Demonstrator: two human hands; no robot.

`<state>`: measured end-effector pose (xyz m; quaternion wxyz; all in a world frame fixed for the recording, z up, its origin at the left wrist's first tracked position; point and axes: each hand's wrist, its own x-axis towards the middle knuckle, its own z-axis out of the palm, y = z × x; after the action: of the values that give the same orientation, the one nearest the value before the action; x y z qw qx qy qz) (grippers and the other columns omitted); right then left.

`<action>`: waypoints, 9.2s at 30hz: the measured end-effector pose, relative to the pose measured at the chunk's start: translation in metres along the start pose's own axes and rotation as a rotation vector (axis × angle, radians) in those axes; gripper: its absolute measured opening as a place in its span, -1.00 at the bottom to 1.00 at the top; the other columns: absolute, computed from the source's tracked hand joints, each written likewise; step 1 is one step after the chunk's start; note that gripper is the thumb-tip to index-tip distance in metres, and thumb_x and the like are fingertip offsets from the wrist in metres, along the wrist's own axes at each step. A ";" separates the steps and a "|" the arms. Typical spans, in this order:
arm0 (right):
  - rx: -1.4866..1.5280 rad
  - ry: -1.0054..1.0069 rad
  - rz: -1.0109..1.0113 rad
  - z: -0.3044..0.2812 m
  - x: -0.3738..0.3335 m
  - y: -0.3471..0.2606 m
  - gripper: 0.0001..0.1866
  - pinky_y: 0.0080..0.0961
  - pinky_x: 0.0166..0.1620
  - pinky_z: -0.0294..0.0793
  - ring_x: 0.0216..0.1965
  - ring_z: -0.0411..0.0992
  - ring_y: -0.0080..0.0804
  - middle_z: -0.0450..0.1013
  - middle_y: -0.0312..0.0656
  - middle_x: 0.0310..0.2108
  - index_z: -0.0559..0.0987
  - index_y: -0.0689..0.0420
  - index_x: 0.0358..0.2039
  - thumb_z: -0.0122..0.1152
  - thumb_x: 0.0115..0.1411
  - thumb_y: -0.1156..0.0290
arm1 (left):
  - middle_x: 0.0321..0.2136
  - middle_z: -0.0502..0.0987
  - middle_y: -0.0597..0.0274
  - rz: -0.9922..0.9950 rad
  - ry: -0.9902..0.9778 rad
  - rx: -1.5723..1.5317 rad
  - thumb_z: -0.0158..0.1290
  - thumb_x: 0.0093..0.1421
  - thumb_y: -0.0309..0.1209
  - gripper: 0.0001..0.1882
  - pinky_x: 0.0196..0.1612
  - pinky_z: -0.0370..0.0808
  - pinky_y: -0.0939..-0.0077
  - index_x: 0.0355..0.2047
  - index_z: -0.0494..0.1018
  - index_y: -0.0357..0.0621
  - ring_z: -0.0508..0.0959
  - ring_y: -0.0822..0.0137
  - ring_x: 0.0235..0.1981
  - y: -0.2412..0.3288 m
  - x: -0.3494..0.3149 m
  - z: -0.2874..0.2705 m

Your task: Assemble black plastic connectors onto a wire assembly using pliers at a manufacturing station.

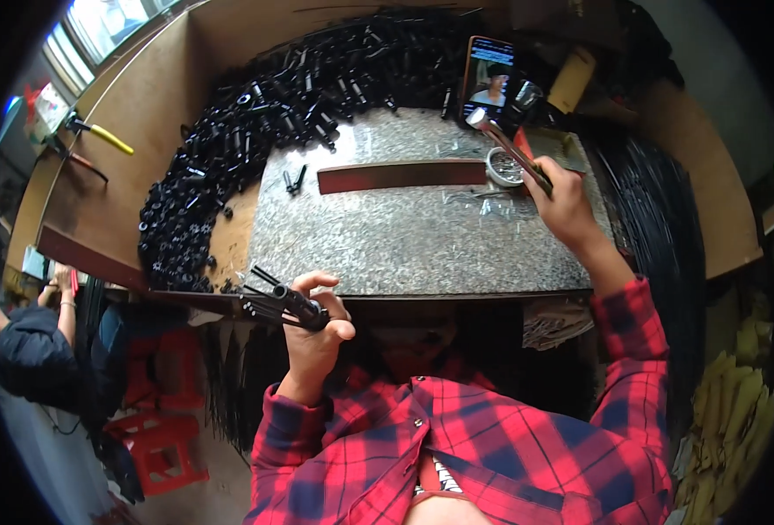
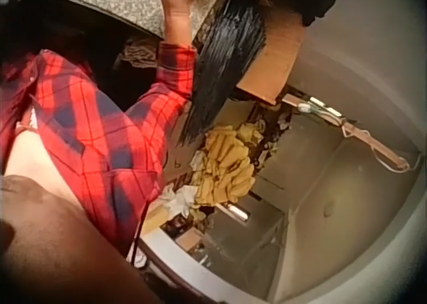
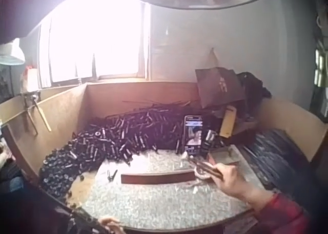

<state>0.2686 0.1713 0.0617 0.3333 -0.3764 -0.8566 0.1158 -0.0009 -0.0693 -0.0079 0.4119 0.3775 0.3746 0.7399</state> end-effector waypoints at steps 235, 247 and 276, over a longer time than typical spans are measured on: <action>0.526 -1.096 -0.269 0.097 -0.079 -0.129 -0.40 -0.20 -0.25 0.46 -0.32 0.50 0.04 0.49 0.14 -0.45 0.55 0.31 -0.43 0.20 0.07 -0.12 | -0.39 0.55 0.22 0.153 -0.030 0.206 0.26 0.04 -0.46 -0.64 -0.30 0.45 0.68 -0.18 0.39 -0.25 0.52 0.49 -0.38 0.121 0.036 0.061; 1.030 -0.636 -0.334 0.032 -0.002 -0.168 -0.69 -0.49 -0.48 0.23 -0.56 0.27 -0.51 0.29 -0.27 -0.63 0.44 0.19 -0.54 0.33 0.09 0.26 | -0.50 0.50 0.17 0.200 -0.214 0.308 0.16 0.00 -0.70 -0.88 -0.38 0.39 0.68 -0.41 0.48 -0.36 0.47 0.44 -0.46 0.128 0.040 0.065; 1.350 -0.467 0.179 0.049 0.004 -0.164 -0.86 -0.56 -0.32 0.54 -0.41 0.52 -0.46 0.46 -0.19 -0.48 0.33 0.21 -0.37 0.13 0.18 0.63 | -0.42 0.57 0.15 0.414 0.450 0.607 0.05 0.24 -0.46 -0.74 -0.36 0.50 0.64 -0.11 0.44 -0.36 0.55 0.41 -0.43 0.138 0.094 -0.024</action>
<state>0.1413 0.0631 0.1006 0.2906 -0.1222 -0.6130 0.7245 -0.1023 -0.0436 0.1245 0.0331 0.3782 0.5723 0.7269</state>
